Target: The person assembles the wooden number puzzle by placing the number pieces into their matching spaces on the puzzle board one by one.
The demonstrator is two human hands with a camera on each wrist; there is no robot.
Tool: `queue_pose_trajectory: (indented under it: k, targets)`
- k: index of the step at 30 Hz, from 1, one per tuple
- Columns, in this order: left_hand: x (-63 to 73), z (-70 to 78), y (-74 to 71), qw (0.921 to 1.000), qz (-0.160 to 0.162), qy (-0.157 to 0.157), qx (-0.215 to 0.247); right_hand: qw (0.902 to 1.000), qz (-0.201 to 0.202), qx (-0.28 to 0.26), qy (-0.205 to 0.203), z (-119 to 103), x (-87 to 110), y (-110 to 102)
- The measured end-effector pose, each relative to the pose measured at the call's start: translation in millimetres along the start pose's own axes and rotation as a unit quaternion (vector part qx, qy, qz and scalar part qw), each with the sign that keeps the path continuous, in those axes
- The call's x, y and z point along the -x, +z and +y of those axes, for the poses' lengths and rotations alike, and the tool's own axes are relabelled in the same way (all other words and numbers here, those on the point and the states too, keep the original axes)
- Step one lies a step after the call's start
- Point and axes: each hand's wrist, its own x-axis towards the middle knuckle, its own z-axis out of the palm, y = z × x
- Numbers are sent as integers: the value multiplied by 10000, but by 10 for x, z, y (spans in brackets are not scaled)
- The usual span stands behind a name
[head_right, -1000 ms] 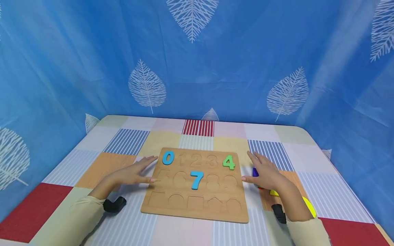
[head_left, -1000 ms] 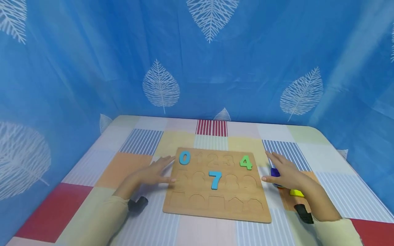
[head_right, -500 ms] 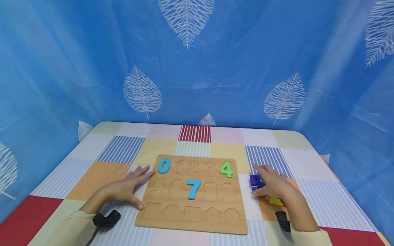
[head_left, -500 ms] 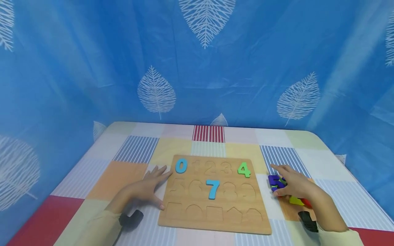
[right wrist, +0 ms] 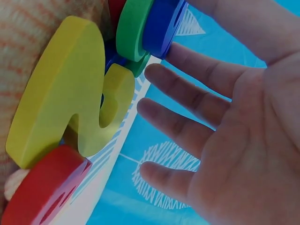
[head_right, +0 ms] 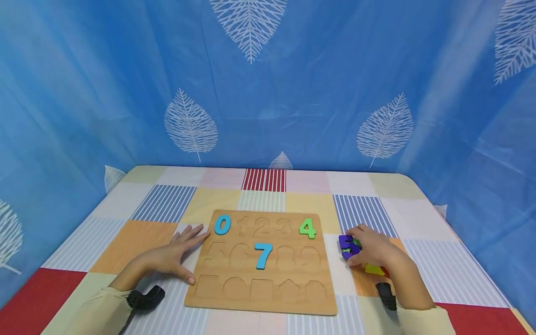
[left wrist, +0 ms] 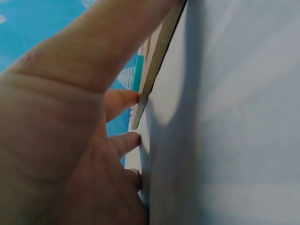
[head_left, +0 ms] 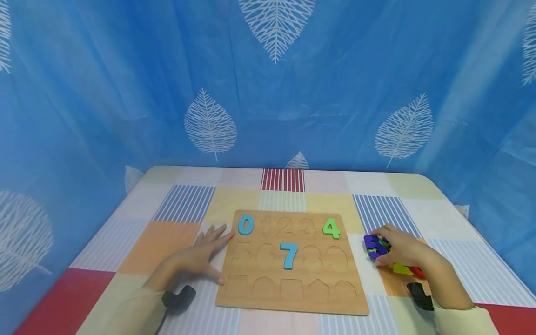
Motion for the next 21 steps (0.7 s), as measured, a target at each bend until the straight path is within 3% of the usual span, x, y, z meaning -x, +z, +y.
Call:
queue_pose_trajectory:
  k: [8, 21]
  targets:
    - [-16, 5, -44, 10000, -10, -24, 10, 9998, 18, -200, -15, 0, -10, -10]
    - [-7, -15, -28, 10000, 19, 39, 28, 9975, 597, 12, -372, -67, -14, -15]
